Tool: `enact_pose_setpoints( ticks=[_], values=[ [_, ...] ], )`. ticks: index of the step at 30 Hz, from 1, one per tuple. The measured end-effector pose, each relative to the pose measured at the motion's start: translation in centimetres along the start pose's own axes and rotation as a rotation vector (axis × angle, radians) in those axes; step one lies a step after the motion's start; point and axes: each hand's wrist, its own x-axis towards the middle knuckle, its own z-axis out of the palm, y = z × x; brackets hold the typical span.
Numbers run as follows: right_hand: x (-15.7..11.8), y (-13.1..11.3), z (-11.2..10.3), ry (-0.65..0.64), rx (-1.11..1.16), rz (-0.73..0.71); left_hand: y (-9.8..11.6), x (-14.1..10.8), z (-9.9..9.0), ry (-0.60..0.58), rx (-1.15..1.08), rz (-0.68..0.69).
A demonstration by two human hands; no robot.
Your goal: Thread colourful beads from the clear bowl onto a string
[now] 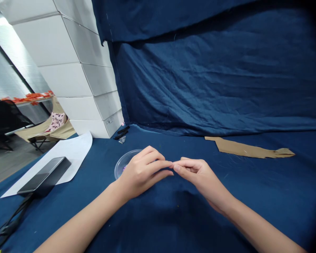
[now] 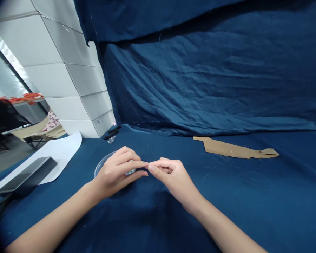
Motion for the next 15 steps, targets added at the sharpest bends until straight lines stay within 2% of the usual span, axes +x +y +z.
enact_pose_setpoints(
  ticks=[4,15],
  values=[
    [-0.19,-0.5,0.1,-0.047,-0.018,-0.007,0.08,0.03,0.11,0.056,-0.027,-0.013],
    [-0.16,-0.42,0.01,-0.073,-0.086,-0.046,-0.01,0.11,-0.14,0.085,-0.056,0.01]
  ],
)
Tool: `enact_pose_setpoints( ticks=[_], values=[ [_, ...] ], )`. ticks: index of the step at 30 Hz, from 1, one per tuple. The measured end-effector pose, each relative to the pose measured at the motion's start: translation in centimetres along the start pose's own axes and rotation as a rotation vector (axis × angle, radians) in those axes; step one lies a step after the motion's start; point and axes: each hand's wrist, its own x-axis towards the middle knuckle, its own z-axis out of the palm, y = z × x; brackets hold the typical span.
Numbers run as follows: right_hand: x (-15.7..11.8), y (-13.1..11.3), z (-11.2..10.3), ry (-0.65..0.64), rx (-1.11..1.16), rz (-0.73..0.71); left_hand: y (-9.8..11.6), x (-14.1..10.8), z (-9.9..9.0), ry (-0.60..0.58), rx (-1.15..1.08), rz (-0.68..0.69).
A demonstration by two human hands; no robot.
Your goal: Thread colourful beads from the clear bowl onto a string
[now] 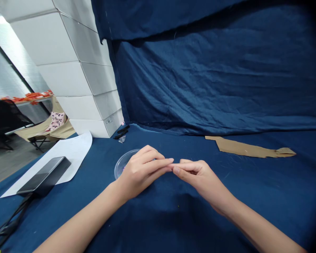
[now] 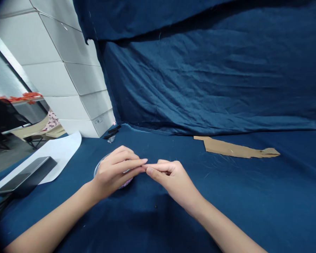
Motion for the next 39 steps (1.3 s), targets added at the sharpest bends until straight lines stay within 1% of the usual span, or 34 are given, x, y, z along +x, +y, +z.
enact_pose_setpoints(
  ticks=[4,6,12,15,18,20,22,24,25,28,33,36,39],
  values=[
    [0.1,-0.1,-0.1,-0.073,0.004,0.009,-0.3,0.1,-0.5,-0.068,-0.028,0.056],
    [0.1,-0.1,-0.1,-0.095,0.016,0.018,-0.4,0.1,-0.7,-0.111,-0.07,0.054],
    [0.1,0.1,-0.3,-0.131,0.003,-0.016,-0.4,0.2,-0.5,-0.256,-0.141,-0.056],
    [0.1,0.2,-0.5,-0.13,-0.002,-0.019,-0.1,0.4,-0.5,-0.298,-0.159,-0.086],
    [0.2,0.5,-0.5,-0.097,-0.013,-0.026,0.2,0.6,-0.6,-0.276,-0.198,-0.146],
    [0.1,0.8,-0.3,-0.033,-0.056,-0.055,0.1,0.7,-0.6,-0.254,-0.23,-0.187],
    [0.0,1.0,-0.1,0.068,-0.145,-0.132,-0.1,0.6,-0.6,-0.238,-0.248,-0.197],
    [-0.2,1.1,0.2,0.152,-0.248,-0.252,-0.4,0.5,-0.5,-0.206,-0.253,-0.159],
    [-0.3,1.1,0.4,0.174,-0.286,-0.309,-0.6,0.4,-0.4,-0.182,-0.25,-0.132],
    [-0.5,1.0,0.7,0.183,-0.33,-0.395,-0.9,0.1,0.0,-0.125,-0.215,-0.054],
    [-0.5,1.0,0.9,0.159,-0.359,-0.429,-0.8,-0.2,0.2,-0.13,-0.181,-0.01],
    [-0.5,1.1,0.9,0.165,-0.352,-0.428,-0.6,0.0,0.0,-0.138,-0.214,-0.044],
    [-0.5,1.0,1.0,0.217,-0.344,-0.414,-0.4,0.3,-0.2,-0.087,-0.222,-0.118]
  ],
)
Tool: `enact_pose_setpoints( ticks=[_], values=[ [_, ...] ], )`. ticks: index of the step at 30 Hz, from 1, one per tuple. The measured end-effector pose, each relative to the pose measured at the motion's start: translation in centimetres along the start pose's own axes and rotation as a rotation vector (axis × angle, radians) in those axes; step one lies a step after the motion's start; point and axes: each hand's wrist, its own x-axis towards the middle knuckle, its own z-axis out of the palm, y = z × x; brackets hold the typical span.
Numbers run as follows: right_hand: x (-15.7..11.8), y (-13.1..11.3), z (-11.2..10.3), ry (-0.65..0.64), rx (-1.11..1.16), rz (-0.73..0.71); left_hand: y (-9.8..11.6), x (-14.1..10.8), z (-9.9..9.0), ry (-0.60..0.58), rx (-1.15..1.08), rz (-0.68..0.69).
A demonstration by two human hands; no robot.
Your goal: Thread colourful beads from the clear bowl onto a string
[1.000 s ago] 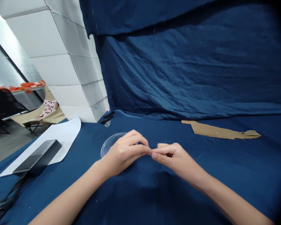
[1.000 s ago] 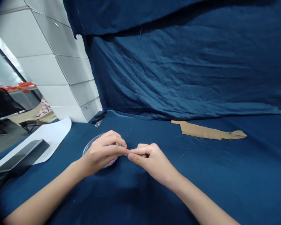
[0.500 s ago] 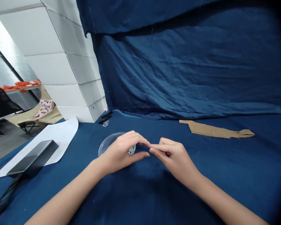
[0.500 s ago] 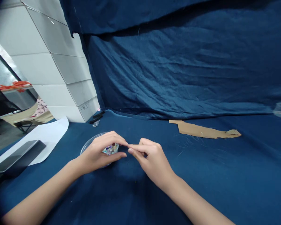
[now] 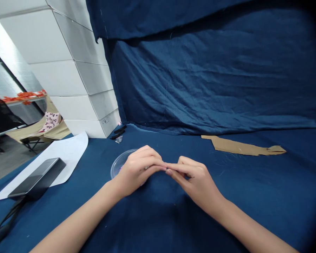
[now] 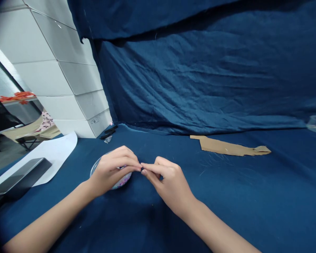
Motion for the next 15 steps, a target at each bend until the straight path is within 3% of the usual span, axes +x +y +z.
enact_pose_setpoints(
  ticks=[7,11,13,15],
  values=[
    [0.2,-1.1,-0.5,0.057,0.036,0.111,0.4,0.5,-0.1,-0.032,0.008,-0.046],
    [0.3,-0.9,-0.5,0.054,0.062,0.148,0.4,0.8,-2.0,-0.211,0.016,-0.108],
    [0.3,-0.6,-0.4,0.058,0.127,0.223,-0.4,0.5,-3.7,-0.167,0.112,-0.316],
    [0.4,-0.2,-0.3,0.069,0.215,0.326,-1.7,-0.5,-5.5,-0.066,0.156,-0.679]
  ],
)
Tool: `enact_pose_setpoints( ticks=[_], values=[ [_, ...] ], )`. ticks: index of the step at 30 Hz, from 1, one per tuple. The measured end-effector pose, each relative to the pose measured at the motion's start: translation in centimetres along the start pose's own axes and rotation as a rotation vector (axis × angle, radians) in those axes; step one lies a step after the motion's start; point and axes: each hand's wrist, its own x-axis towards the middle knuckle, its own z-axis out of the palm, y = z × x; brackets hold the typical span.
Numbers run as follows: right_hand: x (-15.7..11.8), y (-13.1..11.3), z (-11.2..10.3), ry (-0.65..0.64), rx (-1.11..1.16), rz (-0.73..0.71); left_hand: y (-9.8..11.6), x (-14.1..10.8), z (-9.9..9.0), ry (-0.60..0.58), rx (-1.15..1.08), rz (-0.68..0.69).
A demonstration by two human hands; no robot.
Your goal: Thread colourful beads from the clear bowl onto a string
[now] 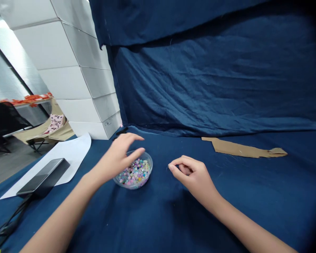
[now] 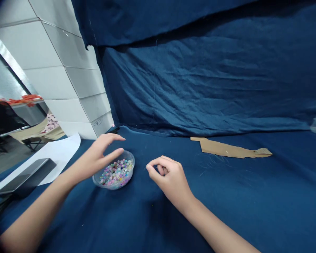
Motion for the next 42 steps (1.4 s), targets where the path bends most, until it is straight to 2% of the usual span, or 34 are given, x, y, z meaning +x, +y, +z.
enact_pose_setpoints(
  ticks=[3,6,9,13,16,22,26,29,32,33,34,36,38,40,42],
  values=[
    [0.3,0.7,0.1,-0.001,0.098,0.104,-3.1,-0.6,-1.1,0.015,-0.043,-0.242],
    [0.6,1.2,0.1,-0.017,0.166,0.148,-4.7,-1.8,-0.8,-0.127,-0.204,-0.372],
    [0.9,1.5,-0.2,-0.028,0.224,0.196,-4.5,-2.7,0.0,-0.203,-0.31,-0.449],
    [1.3,1.8,-0.8,-0.044,0.287,0.295,-3.4,-2.9,0.5,-0.17,-0.345,-0.523],
    [1.6,2.0,-1.2,-0.045,0.329,0.342,-2.6,-3.4,0.9,-0.154,-0.373,-0.523],
    [1.9,2.0,-2.1,-0.023,0.394,0.358,-0.7,-6.0,3.3,-0.16,-0.453,-0.469],
    [2.6,1.7,-4.0,0.159,0.432,0.275,0.0,-7.3,5.1,-0.151,-0.458,-0.387],
    [3.4,1.4,-5.8,0.33,0.426,0.179,0.8,-7.6,5.3,-0.177,-0.301,-0.294],
    [4.0,1.1,-6.7,0.399,0.376,0.105,2.5,-7.1,4.3,-0.172,0.04,-0.074],
    [4.0,1.1,-6.7,0.388,0.358,0.094,3.2,-6.7,3.8,-0.164,0.146,0.029],
    [4.0,1.0,-6.6,0.363,0.342,0.092,4.0,-6.2,3.4,-0.209,0.209,0.126],
    [3.6,0.8,-6.0,0.284,0.327,0.116,5.3,-5.1,2.8,-0.432,0.201,0.264],
    [3.1,0.4,-5.0,0.185,0.328,0.163,6.1,-4.1,2.8,-0.586,0.208,0.27],
    [2.5,0.1,-3.9,0.071,0.342,0.219,6.1,-3.3,3.3,-0.617,0.26,0.269],
    [1.9,-0.2,-2.8,-0.045,0.357,0.282,5.5,-2.8,4.0,-0.643,0.202,0.279]
  ],
)
